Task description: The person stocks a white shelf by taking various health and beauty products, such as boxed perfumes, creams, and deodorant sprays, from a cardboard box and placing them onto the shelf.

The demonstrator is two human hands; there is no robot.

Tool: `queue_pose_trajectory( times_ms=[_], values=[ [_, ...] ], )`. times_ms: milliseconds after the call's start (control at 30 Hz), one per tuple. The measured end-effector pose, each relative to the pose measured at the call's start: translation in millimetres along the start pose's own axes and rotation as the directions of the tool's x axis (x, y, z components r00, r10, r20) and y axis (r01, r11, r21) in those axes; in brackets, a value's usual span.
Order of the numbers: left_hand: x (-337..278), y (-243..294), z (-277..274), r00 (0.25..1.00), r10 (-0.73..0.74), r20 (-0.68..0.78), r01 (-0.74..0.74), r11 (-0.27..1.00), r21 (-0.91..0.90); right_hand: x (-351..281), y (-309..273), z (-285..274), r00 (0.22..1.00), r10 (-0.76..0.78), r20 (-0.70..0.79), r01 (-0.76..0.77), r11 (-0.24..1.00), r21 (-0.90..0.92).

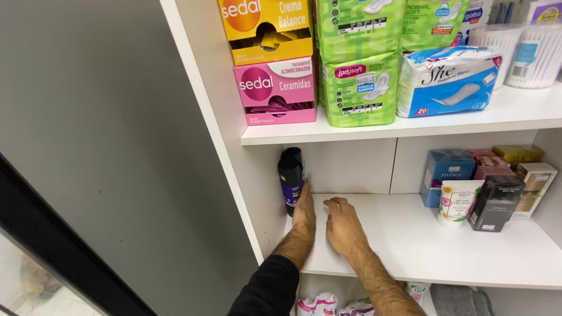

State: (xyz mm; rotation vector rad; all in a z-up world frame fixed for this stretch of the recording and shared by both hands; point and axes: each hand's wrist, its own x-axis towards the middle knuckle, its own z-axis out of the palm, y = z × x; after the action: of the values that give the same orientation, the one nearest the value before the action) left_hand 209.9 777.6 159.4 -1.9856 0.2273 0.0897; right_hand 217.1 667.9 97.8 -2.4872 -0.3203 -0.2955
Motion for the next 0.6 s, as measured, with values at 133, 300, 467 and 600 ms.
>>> queue_pose_trajectory(
  times_ms=[133, 300, 467, 600],
  values=[
    [-7.0, 2.1, -4.9, 0.996, 0.008, -0.085, -0.013, 0.998, -0.064, -2.3, -7.8, -6.0, 0.997, -0.069, -0.024, 0.067, 0.995, -0.069],
    [-36.3, 4.9, -11.1, 0.988, -0.084, -0.126, 0.053, 0.972, -0.231, -16.7, -27.6, -23.0, 0.979, -0.197, -0.047, 0.189, 0.972, -0.140],
    [-57.8, 15.3, -0.5, 0.959, -0.185, -0.216, 0.081, 0.905, -0.418, -24.4, -39.0, -30.2, 0.942, -0.331, -0.053, 0.304, 0.911, -0.278],
    [-74.5, 22.2, -1.0, 0.943, -0.215, -0.255, 0.047, 0.843, -0.536, -33.3, -33.7, -38.9, 0.939, -0.342, -0.037, 0.316, 0.899, -0.304]
  ],
)
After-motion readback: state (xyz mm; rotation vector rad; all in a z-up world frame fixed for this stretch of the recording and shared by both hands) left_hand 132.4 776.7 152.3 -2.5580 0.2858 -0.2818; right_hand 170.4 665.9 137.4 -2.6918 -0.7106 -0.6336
